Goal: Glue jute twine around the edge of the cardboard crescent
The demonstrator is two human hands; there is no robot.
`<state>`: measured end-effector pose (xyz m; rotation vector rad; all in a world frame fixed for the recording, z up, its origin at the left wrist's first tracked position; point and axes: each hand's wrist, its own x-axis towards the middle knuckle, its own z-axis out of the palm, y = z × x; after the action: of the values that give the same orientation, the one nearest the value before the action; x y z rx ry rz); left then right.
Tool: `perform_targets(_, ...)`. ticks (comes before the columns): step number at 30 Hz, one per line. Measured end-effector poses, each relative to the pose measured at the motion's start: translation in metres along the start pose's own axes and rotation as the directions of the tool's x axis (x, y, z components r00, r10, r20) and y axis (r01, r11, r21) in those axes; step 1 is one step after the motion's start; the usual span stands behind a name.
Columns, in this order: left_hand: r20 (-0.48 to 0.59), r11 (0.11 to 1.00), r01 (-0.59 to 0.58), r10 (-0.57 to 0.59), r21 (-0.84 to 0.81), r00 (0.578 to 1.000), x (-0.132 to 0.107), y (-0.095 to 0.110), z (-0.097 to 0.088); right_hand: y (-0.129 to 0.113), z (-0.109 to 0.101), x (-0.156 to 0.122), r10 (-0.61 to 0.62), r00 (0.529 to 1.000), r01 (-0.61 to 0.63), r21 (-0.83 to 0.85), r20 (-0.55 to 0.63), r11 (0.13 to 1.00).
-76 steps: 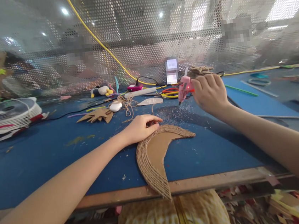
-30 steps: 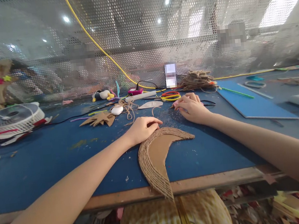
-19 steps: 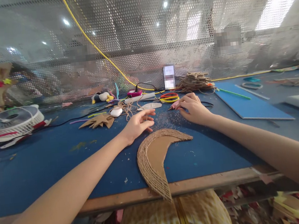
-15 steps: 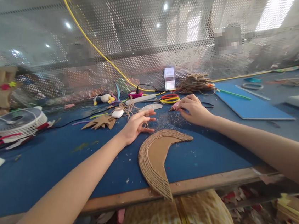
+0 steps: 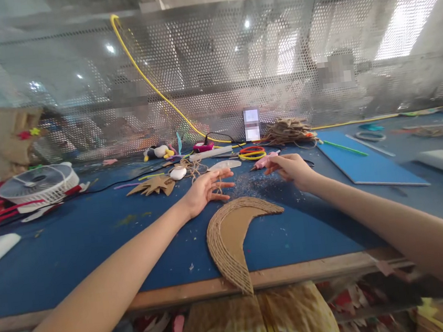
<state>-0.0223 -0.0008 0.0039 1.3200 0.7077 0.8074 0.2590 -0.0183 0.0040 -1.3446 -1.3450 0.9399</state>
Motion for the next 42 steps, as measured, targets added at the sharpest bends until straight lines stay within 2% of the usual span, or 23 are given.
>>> perform_targets(6, 0.031, 0.998, -0.036, 0.034, 0.05, 0.999, -0.0016, -0.0025, 0.0004, 0.0029, -0.0036, 0.0028, 0.076, 0.997, -0.078, 0.099, 0.025, 0.992)
perform_targets(16, 0.046, 0.999, -0.032, 0.03, 0.036, 0.998, -0.0025, -0.0018, -0.0008, 0.0007, -0.001, -0.0006, 0.08, 0.995, -0.088, 0.126, 0.065, 0.988)
perform_targets(25, 0.031, 1.0, -0.015, 0.015, -0.008, 0.999, -0.0018, -0.0016, -0.0011, 0.0031, 0.0011, -0.0018, 0.103, 0.994, -0.095, 0.157, -0.045, 0.983)
perform_targets(32, 0.038, 1.0, -0.016, 0.017, -0.002, 0.999, -0.0019, -0.0022, -0.0013, 0.0041, -0.0031, 0.0012, 0.101, 0.995, -0.101, 0.252, 0.014, 0.962)
perform_targets(42, 0.047, 1.0, -0.022, 0.022, 0.0, 0.999, -0.0012, -0.0037, -0.0027, 0.0017, -0.0025, -0.0013, 0.087, 0.996, -0.089, 0.178, 0.016, 0.98)
